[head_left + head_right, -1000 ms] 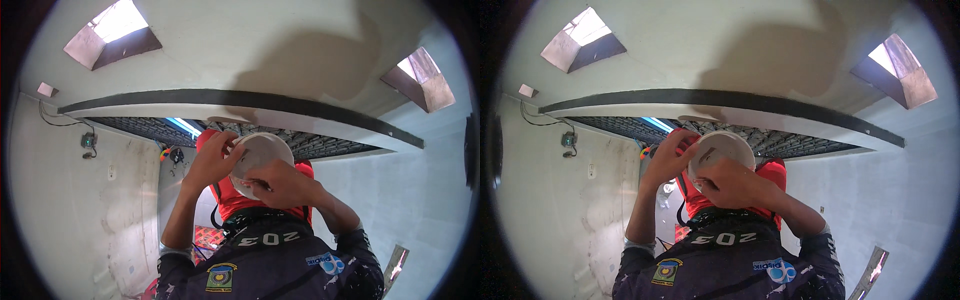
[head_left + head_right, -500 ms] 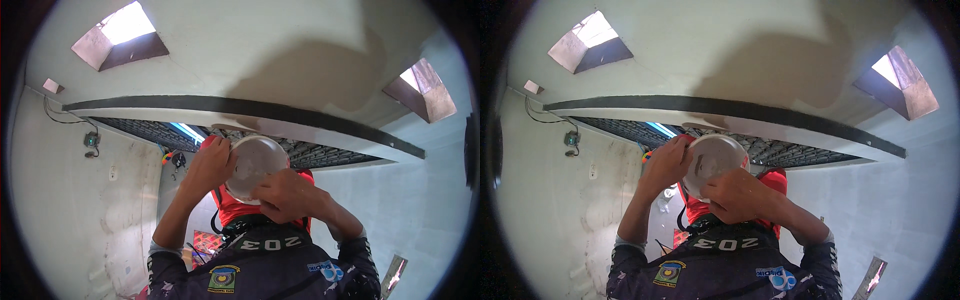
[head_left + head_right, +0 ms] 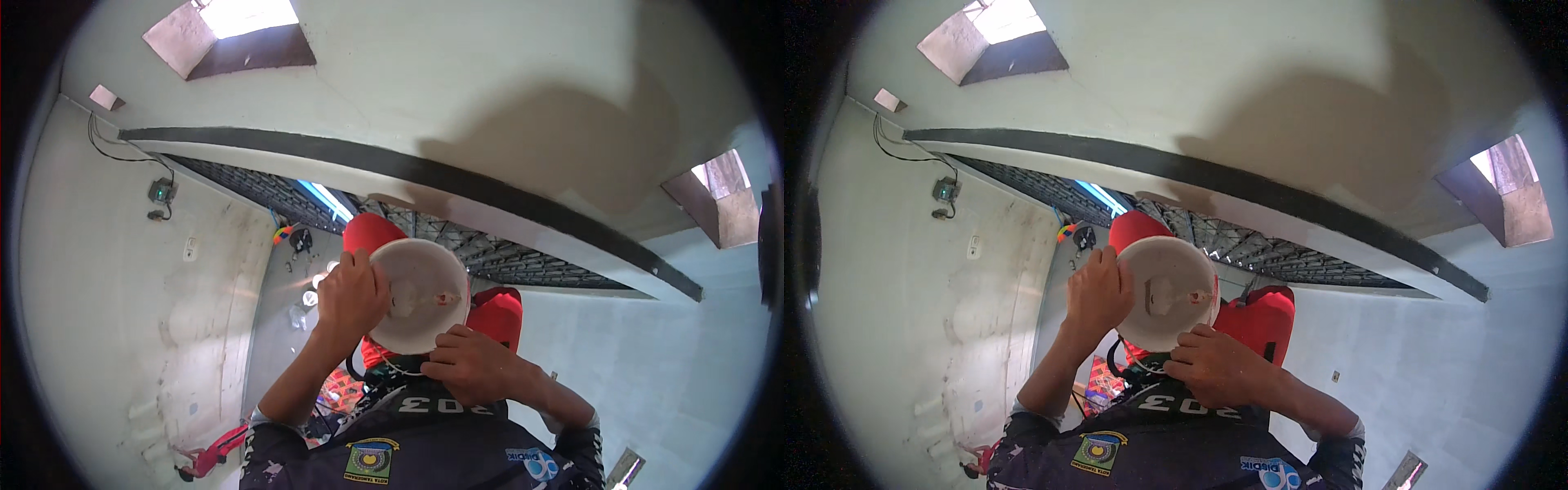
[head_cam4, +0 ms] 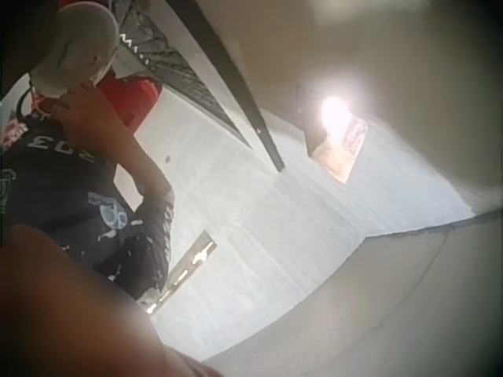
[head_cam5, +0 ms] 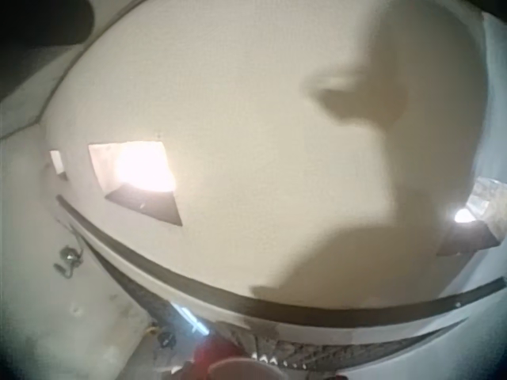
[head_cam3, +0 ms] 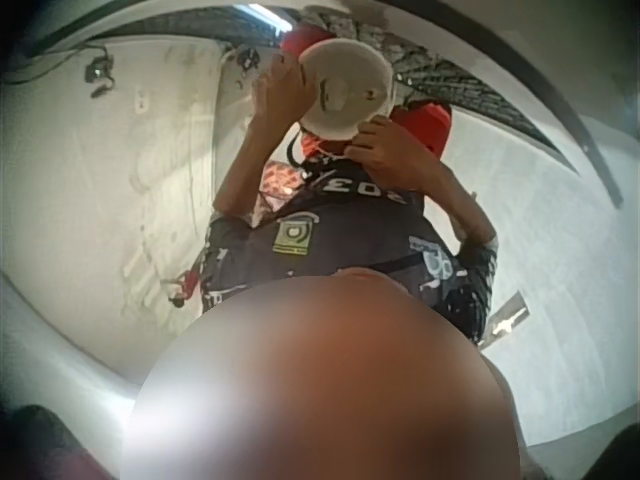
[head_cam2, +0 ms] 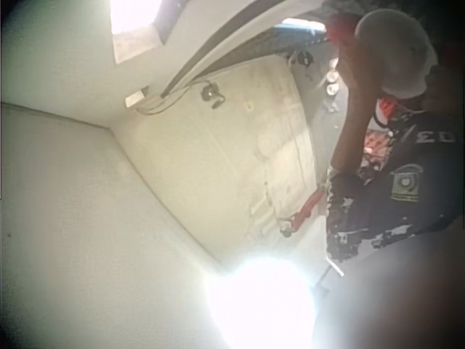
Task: Applying plaster or white paint to a wall using a putty knife.
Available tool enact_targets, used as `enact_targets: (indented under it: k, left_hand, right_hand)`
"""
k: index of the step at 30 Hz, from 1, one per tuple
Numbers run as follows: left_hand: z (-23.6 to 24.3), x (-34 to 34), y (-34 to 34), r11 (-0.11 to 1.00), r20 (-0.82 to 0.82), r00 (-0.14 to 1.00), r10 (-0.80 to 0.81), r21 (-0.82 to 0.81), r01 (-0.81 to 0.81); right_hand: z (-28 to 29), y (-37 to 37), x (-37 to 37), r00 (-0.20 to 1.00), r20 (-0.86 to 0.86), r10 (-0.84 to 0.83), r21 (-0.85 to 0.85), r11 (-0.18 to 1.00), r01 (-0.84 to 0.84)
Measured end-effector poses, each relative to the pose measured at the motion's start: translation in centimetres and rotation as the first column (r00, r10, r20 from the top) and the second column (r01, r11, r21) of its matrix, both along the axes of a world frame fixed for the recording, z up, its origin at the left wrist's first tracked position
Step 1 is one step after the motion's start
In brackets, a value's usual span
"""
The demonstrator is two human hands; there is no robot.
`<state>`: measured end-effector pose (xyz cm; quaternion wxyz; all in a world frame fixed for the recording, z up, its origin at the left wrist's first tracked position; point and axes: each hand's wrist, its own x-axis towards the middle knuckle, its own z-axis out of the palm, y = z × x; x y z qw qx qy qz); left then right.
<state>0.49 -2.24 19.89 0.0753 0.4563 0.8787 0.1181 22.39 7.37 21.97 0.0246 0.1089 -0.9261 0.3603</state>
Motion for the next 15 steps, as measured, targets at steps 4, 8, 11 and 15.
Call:
enact_targets:
  k: [4,8,11,15]
  left_hand:
    - [0.1,-0.9,1.1,0.997,0.026,0.999,-0.022,-0.071,0.023]
    - [-0.1,-1.4,1.8,0.990,0.003,0.992,-0.124,0.074,0.123]
    - [-0.4,-1.6,2.1,0.986,0.103,0.984,-0.149,0.085,0.140]
    - [-0.4,-0.7,2.1,0.984,0.212,0.971,-0.107,0.160,0.073]
  right_hand:
    - [-0.5,-0.4,-0.5,0.991,0.089,0.096,-0.049,0.995,-0.092]
    - [-0.8,-1.1,-0.2,0.988,0.096,0.119,-0.053,0.992,-0.114]
    - [-0.3,-0.7,0.3,0.989,0.133,0.072,-0.051,0.997,-0.066]
    - [1.0,0.8,-0.2,0.987,0.123,-0.102,-0.113,0.987,0.116]
